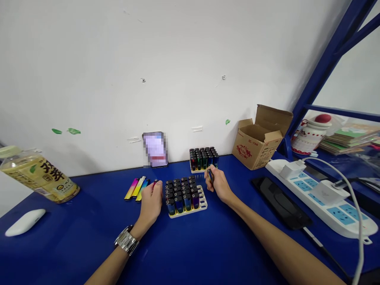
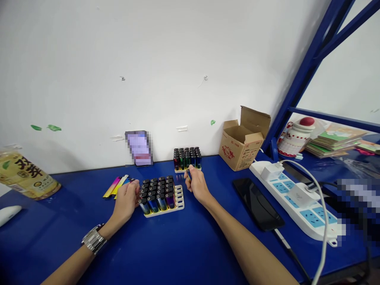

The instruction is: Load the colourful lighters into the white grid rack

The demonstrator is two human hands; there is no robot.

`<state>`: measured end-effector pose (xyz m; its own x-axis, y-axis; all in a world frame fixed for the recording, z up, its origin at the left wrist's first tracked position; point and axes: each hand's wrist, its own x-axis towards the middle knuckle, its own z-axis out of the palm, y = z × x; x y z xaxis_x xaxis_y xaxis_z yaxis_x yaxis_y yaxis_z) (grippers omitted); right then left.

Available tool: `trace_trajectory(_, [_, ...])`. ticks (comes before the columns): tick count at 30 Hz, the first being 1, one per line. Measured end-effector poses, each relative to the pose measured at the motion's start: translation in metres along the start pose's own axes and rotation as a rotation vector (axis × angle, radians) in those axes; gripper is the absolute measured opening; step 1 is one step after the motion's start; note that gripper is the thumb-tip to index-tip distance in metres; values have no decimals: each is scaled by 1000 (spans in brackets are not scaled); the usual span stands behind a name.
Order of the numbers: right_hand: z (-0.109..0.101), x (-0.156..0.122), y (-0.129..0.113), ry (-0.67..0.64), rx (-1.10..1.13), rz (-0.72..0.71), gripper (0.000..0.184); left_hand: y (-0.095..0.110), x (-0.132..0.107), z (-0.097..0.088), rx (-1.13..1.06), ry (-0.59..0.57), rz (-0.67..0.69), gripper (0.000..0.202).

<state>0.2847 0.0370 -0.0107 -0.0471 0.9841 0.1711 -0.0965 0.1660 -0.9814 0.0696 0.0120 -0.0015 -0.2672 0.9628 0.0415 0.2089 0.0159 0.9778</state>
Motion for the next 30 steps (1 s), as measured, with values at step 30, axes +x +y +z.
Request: trace_trajectory(30, [25,-33,-44,-158,-533,-658,34,15,-36,-7,120,86,719,17])
